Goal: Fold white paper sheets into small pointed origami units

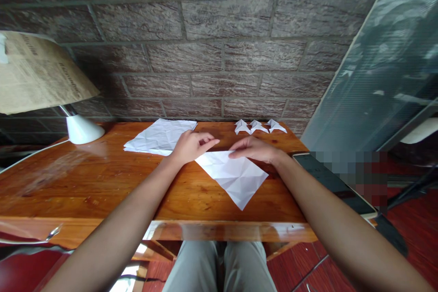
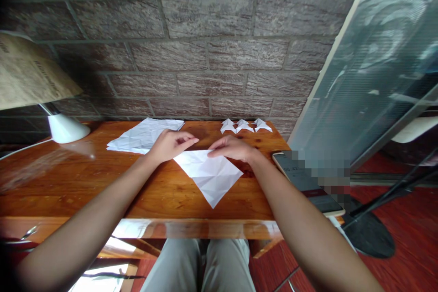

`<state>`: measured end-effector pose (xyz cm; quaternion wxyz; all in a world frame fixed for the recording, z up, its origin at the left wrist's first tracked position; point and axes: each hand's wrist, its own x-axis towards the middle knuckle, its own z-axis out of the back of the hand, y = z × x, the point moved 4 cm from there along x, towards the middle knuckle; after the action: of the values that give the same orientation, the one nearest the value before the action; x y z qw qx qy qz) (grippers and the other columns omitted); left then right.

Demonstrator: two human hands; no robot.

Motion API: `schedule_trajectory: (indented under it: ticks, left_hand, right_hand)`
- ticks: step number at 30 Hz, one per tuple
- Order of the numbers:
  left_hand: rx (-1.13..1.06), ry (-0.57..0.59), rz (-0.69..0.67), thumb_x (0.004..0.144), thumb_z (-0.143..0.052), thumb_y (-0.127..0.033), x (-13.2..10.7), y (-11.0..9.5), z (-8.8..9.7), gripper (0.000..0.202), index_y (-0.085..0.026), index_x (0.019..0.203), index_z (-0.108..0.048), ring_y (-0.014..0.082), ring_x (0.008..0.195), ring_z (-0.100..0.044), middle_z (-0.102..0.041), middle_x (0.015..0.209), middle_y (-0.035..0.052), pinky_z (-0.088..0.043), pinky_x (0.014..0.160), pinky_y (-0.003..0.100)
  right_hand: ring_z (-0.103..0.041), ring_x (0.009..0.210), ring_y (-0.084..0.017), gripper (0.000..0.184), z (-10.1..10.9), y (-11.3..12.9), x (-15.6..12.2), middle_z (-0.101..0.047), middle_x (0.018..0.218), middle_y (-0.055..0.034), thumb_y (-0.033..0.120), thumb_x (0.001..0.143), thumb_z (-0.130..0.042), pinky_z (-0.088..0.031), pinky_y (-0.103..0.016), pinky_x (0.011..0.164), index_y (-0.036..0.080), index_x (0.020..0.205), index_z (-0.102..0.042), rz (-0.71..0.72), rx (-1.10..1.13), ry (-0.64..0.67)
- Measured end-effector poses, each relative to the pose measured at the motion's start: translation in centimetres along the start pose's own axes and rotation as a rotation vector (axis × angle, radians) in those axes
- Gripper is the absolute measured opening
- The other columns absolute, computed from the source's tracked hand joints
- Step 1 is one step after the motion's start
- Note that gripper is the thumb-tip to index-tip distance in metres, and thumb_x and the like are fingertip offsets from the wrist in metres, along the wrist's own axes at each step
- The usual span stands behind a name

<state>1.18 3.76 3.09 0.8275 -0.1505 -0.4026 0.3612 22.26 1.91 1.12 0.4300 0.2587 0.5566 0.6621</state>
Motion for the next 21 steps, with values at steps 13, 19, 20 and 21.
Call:
schedule_trajectory:
  ticks: [13,19,20,21]
  left_hand:
    - [-0.061,0.284,-0.011,0.093,-0.053,-0.044,-0.2,-1.3,-2.8,0.034,-0.019,0.084,-0.074,0.0134,0.062,-0.056,-0.068,0.068,0.0004,-0.034,0.057,0.023]
    - [-0.232,0.213,0.081,0.093,-0.052,-0.048,-0.1,-1.3,-2.7,0.035,-0.017,0.085,-0.067,0.0125,0.064,-0.055,-0.067,0.073,0.0006,-0.039,0.057,0.022]
    - [-0.244,0.196,0.091,0.093,-0.052,-0.048,-0.1,-1.3,-2.7,0.035,-0.017,0.085,-0.066,0.012,0.062,-0.054,-0.065,0.071,-0.0002,-0.038,0.056,0.022]
    - [-0.248,0.181,0.1,0.094,-0.051,-0.047,-0.1,-1.3,-2.7,0.033,-0.018,0.085,-0.064,0.0114,0.061,-0.052,-0.063,0.069,-0.0012,-0.037,0.055,0.022]
  right_hand:
    - [-0.059,0.065,-0.013,0.014,0.6,0.6,0.5,-0.072,0.071,0.0007,0.028,0.067,-0.075,-0.044,-0.024,0.063,0.017,0.076,-0.078,0.103,0.026,-0.241]
    - [-0.063,0.06,-0.014,0.013,1.5,0.7,0.4,-0.073,0.071,-0.0014,0.026,0.078,-0.07,-0.048,-0.025,0.057,0.019,0.087,-0.076,0.024,0.36,-0.383]
    - [-0.065,0.062,-0.015,0.016,1.5,0.7,0.4,-0.075,0.075,-0.0028,0.029,0.08,-0.07,-0.05,-0.026,0.059,0.019,0.09,-0.076,0.012,0.42,-0.357]
    - [-0.068,0.066,-0.016,0.018,1.5,0.8,0.3,-0.077,0.08,-0.0041,0.032,0.082,-0.07,-0.052,-0.026,0.062,0.019,0.093,-0.076,0.014,0.472,-0.324]
